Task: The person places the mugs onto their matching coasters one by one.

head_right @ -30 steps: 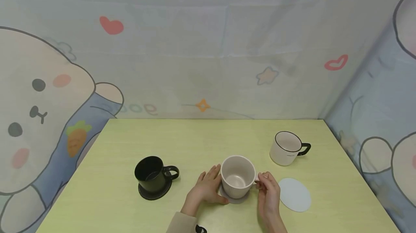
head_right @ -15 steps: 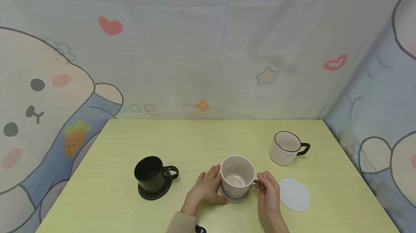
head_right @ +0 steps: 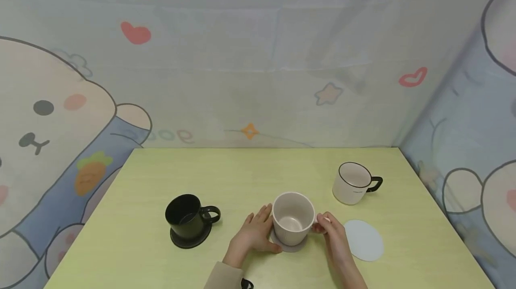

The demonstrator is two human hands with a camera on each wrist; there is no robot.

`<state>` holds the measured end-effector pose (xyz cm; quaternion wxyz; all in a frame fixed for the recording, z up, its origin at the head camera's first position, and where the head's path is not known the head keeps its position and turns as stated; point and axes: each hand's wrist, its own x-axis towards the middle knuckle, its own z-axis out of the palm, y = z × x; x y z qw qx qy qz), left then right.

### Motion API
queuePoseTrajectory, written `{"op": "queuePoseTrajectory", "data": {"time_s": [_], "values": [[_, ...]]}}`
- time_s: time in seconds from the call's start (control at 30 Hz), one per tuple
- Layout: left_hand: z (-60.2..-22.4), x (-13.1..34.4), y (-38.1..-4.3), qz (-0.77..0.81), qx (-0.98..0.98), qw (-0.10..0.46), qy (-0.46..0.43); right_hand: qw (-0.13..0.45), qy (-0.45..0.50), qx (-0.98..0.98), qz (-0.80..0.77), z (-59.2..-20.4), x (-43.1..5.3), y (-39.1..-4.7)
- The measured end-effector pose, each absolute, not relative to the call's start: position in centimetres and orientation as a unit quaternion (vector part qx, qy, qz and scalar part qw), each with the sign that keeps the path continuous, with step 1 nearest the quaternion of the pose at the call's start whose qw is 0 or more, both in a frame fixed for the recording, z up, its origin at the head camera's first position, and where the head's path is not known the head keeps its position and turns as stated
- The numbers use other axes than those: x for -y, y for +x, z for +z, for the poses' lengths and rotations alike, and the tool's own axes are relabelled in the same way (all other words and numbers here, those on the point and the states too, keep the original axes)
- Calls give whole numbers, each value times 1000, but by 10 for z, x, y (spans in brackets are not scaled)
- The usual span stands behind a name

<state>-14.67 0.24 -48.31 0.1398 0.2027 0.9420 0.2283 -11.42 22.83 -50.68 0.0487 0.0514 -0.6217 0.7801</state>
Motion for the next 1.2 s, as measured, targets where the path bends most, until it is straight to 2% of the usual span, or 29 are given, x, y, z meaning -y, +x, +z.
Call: {"op": "queuePoseTrajectory", "data": {"time_s": [0.3, 0.47, 0.63, 0.9, 1.2], "values": [[-482, -8, -139, 213, -951, 112, 191, 42, 31, 696, 716, -501, -240, -111], [-481, -12, -129, 203, -957, 114, 174, 40, -7, 755, 655, -495, -251, -103], [-480, -16, -120, 197, -962, 114, 153, 55, 0, 778, 626, -494, -259, -98], [-476, -18, -107, 165, -974, 74, 138, 67, 11, 764, 641, -495, -271, -91], [-470, -25, -93, 93, -981, 96, 138, 100, 34, 731, 674, -501, -279, -84]]}}
